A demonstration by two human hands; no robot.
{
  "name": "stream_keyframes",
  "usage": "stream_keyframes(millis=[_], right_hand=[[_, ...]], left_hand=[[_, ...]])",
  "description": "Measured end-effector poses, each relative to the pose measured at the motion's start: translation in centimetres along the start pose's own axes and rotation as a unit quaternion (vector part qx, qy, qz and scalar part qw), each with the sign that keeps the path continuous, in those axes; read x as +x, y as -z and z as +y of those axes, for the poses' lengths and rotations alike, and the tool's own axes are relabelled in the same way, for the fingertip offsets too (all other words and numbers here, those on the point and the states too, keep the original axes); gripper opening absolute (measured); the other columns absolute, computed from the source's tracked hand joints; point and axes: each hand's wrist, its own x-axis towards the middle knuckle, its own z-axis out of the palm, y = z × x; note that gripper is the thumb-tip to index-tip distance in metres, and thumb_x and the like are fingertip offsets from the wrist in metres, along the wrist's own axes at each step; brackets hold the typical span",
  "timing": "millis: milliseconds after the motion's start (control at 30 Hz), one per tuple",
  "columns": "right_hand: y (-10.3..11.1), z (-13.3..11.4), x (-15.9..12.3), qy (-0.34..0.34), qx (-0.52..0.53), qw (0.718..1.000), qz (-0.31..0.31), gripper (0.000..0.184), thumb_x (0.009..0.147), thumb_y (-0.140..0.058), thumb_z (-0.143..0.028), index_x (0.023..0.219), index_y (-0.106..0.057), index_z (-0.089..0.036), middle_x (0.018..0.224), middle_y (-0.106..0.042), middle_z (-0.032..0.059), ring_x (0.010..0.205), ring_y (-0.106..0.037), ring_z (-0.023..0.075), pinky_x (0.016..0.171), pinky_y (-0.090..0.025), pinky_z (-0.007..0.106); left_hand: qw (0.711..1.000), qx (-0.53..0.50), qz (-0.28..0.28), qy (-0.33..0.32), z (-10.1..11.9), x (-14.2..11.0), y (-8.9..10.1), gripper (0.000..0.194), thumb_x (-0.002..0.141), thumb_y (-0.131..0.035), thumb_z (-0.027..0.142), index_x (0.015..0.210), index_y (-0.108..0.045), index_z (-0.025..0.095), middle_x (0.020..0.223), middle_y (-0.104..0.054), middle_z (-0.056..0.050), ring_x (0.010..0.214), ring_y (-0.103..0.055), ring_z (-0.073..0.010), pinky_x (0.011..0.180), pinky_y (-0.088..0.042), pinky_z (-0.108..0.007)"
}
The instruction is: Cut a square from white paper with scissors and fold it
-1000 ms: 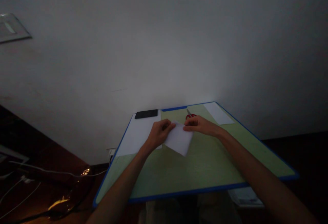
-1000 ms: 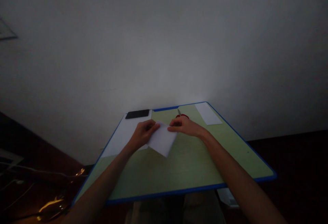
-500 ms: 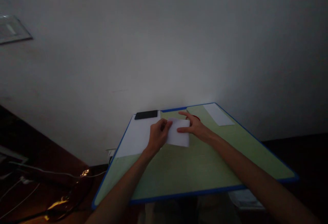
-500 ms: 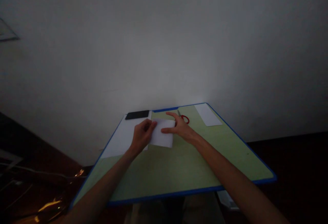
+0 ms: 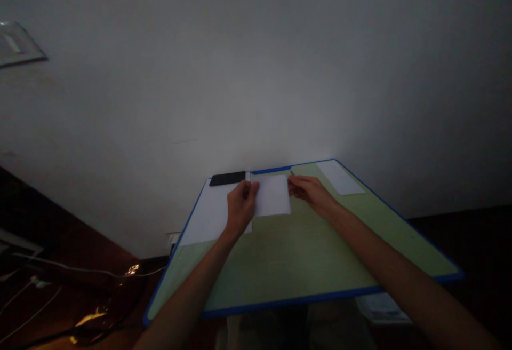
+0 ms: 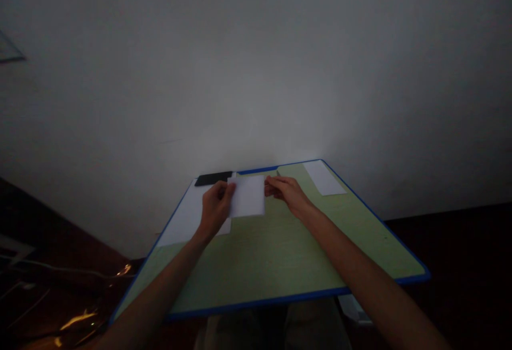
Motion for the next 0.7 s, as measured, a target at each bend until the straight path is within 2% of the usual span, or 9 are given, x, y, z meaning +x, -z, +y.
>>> stream_keyframes(millis=[133,200,267,333,467,600,700], right_hand=[[1.8,-0.9,0.6,0.065,-0.005,0.994,0.082,0.032,0.072,-0.077,-0.045,0.084,-0.075,-0.016,0.067,-0.067,0.0023,0.058,-0.056,0.0114,0.056,-0.042,0.025],[1.7,-1.1,0.6,0.072,-0.020,0.994,0.080,0.033,0.074,-0.075,-0.047,0.087,-0.074,-0.017,0.073,-0.069,0.0036,0.061,-0.058,0.0119,0.056,-0.043,0.024],[0.7,-0.8,0.1,0.041,-0.028,0.998,0.032,0.035,0.076,-0.073,-0.049,0.094,-0.073,-0.019,0.086,-0.072,0.0054,0.071,-0.063,0.0137,0.060,-0.046,0.024],[-0.8,-0.3,-0.5,-0.006,-0.012,0.998,-0.057,0.036,0.078,-0.073,-0.049,0.101,-0.071,-0.022,0.099,-0.073,0.0062,0.080,-0.066,0.0152,0.064,-0.049,0.024],[-3.2,0.9,-1.8,-0.087,0.066,0.980,-0.169,0.043,0.073,-0.079,-0.039,0.111,-0.066,-0.022,0.108,-0.071,0.0077,0.087,-0.068,0.0195,0.067,-0.056,0.029],[-3.6,1.6,-2.0,-0.115,0.100,0.972,-0.177,0.040,0.066,-0.084,-0.024,0.102,-0.066,-0.018,0.102,-0.072,0.0072,0.084,-0.068,0.0178,0.066,-0.059,0.027],[-3.2,1.9,-1.6,-0.114,0.093,0.975,-0.167,0.034,0.065,-0.084,-0.020,0.095,-0.068,-0.016,0.099,-0.072,0.0066,0.079,-0.068,0.0145,0.065,-0.059,0.023]], left_hand=[[0.999,-0.005,0.052,0.012,-0.2,0.9,0.8,0.030,0.087,-0.060,0.041,0.069,-0.055,0.017,0.060,-0.051,0.003,0.056,-0.045,-0.0111,0.051,-0.032,-0.022],[0.998,-0.011,0.062,0.011,-0.2,1.0,0.8,0.029,0.087,-0.060,0.041,0.071,-0.056,0.017,0.061,-0.053,0.002,0.056,-0.046,-0.0113,0.052,-0.033,-0.022],[0.998,0.001,0.056,0.006,-0.2,0.7,0.5,0.030,0.088,-0.059,0.040,0.070,-0.056,0.017,0.060,-0.052,0.003,0.055,-0.046,-0.0110,0.052,-0.033,-0.022],[0.999,0.017,0.040,0.001,-0.2,0.2,0.0,0.032,0.089,-0.059,0.041,0.068,-0.055,0.018,0.059,-0.051,0.003,0.055,-0.045,-0.0105,0.052,-0.033,-0.022],[1.000,0.016,0.012,0.005,-0.2,-0.5,-0.6,0.031,0.089,-0.058,0.042,0.070,-0.056,0.018,0.058,-0.051,0.003,0.055,-0.046,-0.0109,0.052,-0.033,-0.022],[1.000,0.013,0.003,0.009,-0.3,-0.6,-0.6,0.032,0.089,-0.057,0.044,0.070,-0.057,0.018,0.059,-0.052,0.003,0.055,-0.046,-0.0110,0.052,-0.033,-0.023],[1.000,0.021,0.012,0.011,-0.4,-0.4,-0.4,0.032,0.089,-0.057,0.044,0.069,-0.056,0.018,0.059,-0.053,0.003,0.055,-0.047,-0.0112,0.053,-0.033,-0.022]])
